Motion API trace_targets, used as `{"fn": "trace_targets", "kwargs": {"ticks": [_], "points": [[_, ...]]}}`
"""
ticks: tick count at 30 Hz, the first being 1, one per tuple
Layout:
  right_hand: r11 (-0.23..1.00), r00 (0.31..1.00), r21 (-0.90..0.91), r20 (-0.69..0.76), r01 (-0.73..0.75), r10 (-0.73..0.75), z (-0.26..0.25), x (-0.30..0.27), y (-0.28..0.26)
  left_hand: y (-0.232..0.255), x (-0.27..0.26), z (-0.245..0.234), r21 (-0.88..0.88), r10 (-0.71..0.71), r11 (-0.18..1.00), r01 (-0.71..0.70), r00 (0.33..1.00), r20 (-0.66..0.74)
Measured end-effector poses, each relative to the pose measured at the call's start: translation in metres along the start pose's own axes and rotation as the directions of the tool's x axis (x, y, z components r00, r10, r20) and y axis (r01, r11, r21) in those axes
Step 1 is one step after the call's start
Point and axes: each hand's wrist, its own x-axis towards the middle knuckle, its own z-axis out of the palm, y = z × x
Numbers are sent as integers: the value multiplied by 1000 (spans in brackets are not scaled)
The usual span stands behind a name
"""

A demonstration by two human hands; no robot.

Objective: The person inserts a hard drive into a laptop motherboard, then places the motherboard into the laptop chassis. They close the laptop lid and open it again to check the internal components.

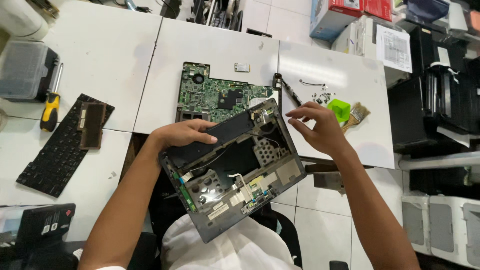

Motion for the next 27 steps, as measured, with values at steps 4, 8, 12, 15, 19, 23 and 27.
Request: {"fn": "trace_targets", "kwargs": {"ticks": [4,8,12,15,19,23,27], "points": [[999,999,28,50,-22,20,8,-15,-19,-5,0,0,15,-18,1000,18,1000,-6],[956,964,146,115,-255,240,23,-29,-22,1,-9,4,60,-29,998,29,1000,-6],[702,853,484,292,-523,434,66,-62,15,-24,-5,5,49,-49,998,48,998,30],[624,861,611,217,-487,460,88,-72,18,-34,-18,-2,-5,110,994,-110,993,-30],[627,870,660,83,-413,486,78,-76,16,-88,-35,8,-764,426,594,-252,904,33],[617,848,710,-55,-338,527,64,-49,-1,-102,-54,44,-519,61,696,-495,762,-645],[541,855,768,17,-342,518,44,-11,-24,-58,-76,35,-204,11,883,-422,454,-891]]}}
